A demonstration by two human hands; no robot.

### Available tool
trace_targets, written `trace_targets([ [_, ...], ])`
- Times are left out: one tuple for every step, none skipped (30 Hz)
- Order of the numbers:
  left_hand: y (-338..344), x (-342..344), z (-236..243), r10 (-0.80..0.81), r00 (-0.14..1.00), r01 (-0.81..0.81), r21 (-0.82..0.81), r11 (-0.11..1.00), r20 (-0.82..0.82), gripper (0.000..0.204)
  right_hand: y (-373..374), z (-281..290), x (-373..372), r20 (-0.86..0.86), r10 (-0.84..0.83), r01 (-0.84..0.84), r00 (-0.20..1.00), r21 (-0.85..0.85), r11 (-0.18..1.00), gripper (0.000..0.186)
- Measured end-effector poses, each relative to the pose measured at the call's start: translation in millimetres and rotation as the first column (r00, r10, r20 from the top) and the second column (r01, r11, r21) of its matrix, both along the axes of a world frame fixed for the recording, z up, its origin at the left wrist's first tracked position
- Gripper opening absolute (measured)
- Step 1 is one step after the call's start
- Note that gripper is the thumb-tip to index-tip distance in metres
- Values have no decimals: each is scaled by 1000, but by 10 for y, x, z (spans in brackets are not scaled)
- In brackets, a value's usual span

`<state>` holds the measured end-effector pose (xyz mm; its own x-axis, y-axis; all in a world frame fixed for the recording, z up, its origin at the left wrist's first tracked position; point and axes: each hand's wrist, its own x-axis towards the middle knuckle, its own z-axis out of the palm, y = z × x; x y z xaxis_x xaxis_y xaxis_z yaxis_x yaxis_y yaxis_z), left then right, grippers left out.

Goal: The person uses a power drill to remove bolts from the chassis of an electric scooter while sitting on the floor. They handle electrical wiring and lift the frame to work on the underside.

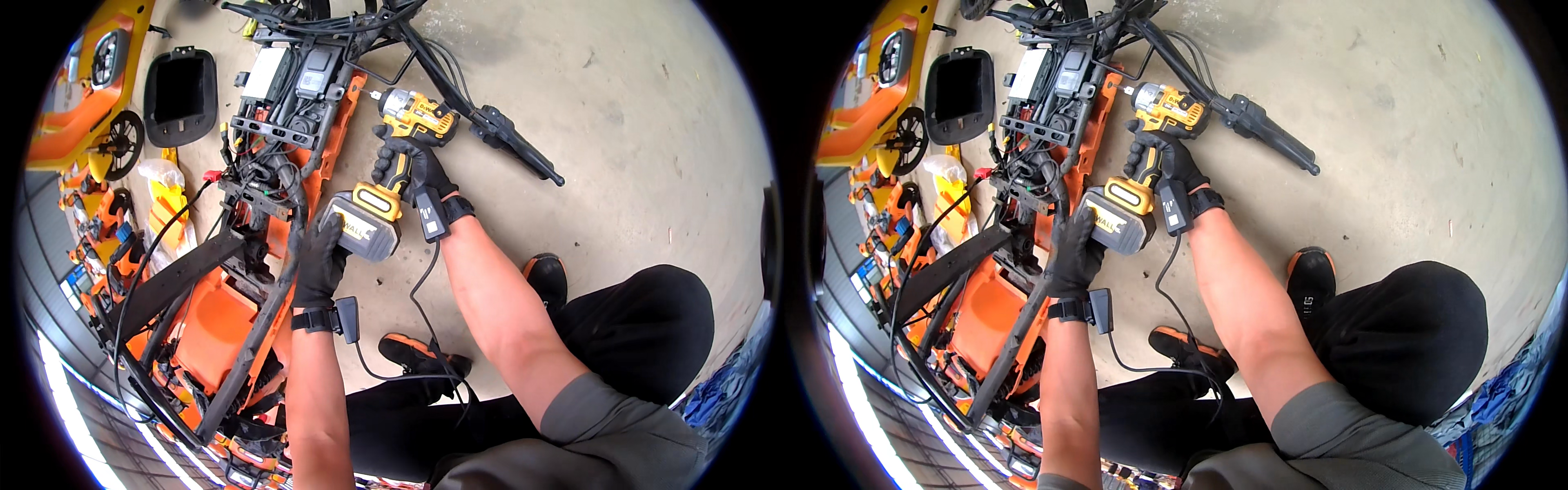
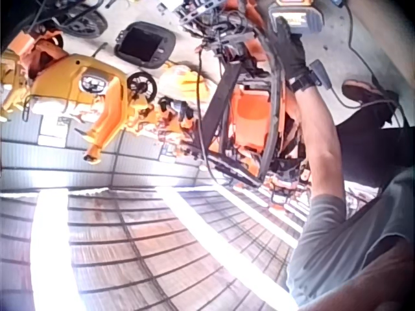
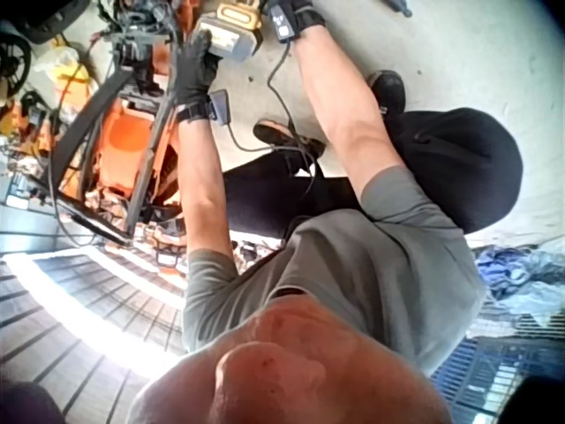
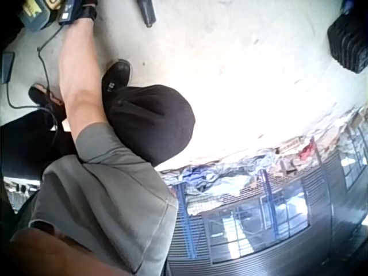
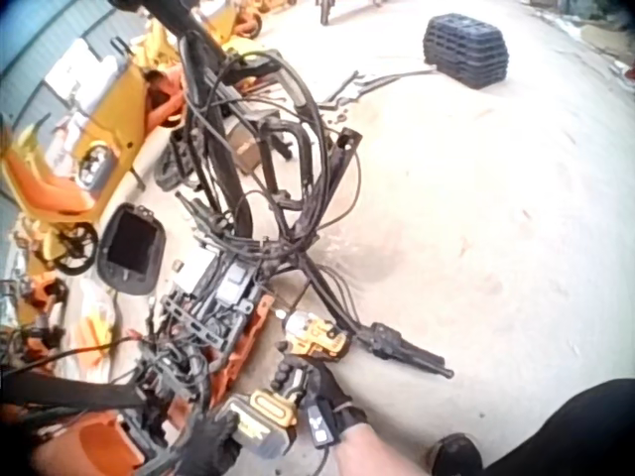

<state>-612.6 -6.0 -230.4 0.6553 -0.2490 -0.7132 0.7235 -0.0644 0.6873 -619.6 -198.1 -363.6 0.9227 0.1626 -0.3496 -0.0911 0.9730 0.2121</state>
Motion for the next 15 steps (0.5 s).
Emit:
trace_targets([
  [3, -16, -2, 7, 1000, -7, 11, 1000, 3, 37, 2, -5, -6, -12, 9, -9, 1000, 7, 1000, 40],
  [9, -31, -7, 13, 1000, -13, 22, 1000, 6, 37, 1, -11, -8, -13, 10, -10, 1000, 9, 1000, 40],
  [10, -42, -13, 19, 1000, -20, 34, 999, 9, 38, 0, -20, -9, -13, 11, -11, 1000, 12, 1000, 40],
  [-23, -33, 7, 4, 1000, -4, 15, 1000, 10, 38, 3, -37, 8, -8, 12, -12, 1000, 14, 1000, 40],
  [-77, -25, 40, -11, 1000, 11, -4, 1000, 11, 39, 3, -52, 8, -4, 8, -8, 1000, 16, 1000, 40],
  [-109, -16, 59, -27, 1000, 27, -23, 999, 12, 39, -3, -68, -3, 0, 4, -4, 1000, 17, 1000, 40],
  [-79, -19, 48, -10, 1000, 10, 0, 1000, 17, 40, 2, -52, 1, 7, 2, -2, 1000, 23, 1000, 40],
  [-26, -36, 10, 6, 1000, -6, 23, 1000, 22, 40, 8, -35, 10, 12, 4, -4, 1000, 22, 1000, 40],
  [7, -40, -3, 22, 999, -23, 46, 999, 27, 40, 16, -18, 19, 17, 6, -6, 1000, 20, 1000, 40],
  [9, -42, -14, 22, 999, -23, 44, 999, 33, 40, 13, -22, 9, 15, 6, -6, 1000, 15, 1000, 40],
  [9, -42, -22, 22, 999, -23, 41, 999, 38, 40, 11, -25, 8, 11, 2, -2, 1000, 28, 1000, 40],
  [7, -41, -26, 22, 999, -23, 39, 999, 44, 40, 7, -28, 15, 9, -7, 7, 1000, 26, 1000, 39],
  [9, -40, -38, 28, 999, -29, 41, 999, 34, 40, 12, -41, 25, 4, -13, 13, 1000, 26, 1000, 38],
  [5, -37, -48, 34, 999, -35, 43, 998, 25, 40, 20, -51, 30, -1, -19, 19, 1000, 26, 999, 37],
  [5, -38, -58, 40, 999, -40, 45, 998, 15, 40, 26, -58, 19, -14, -12, 13, 1000, 18, 1000, 37],
])
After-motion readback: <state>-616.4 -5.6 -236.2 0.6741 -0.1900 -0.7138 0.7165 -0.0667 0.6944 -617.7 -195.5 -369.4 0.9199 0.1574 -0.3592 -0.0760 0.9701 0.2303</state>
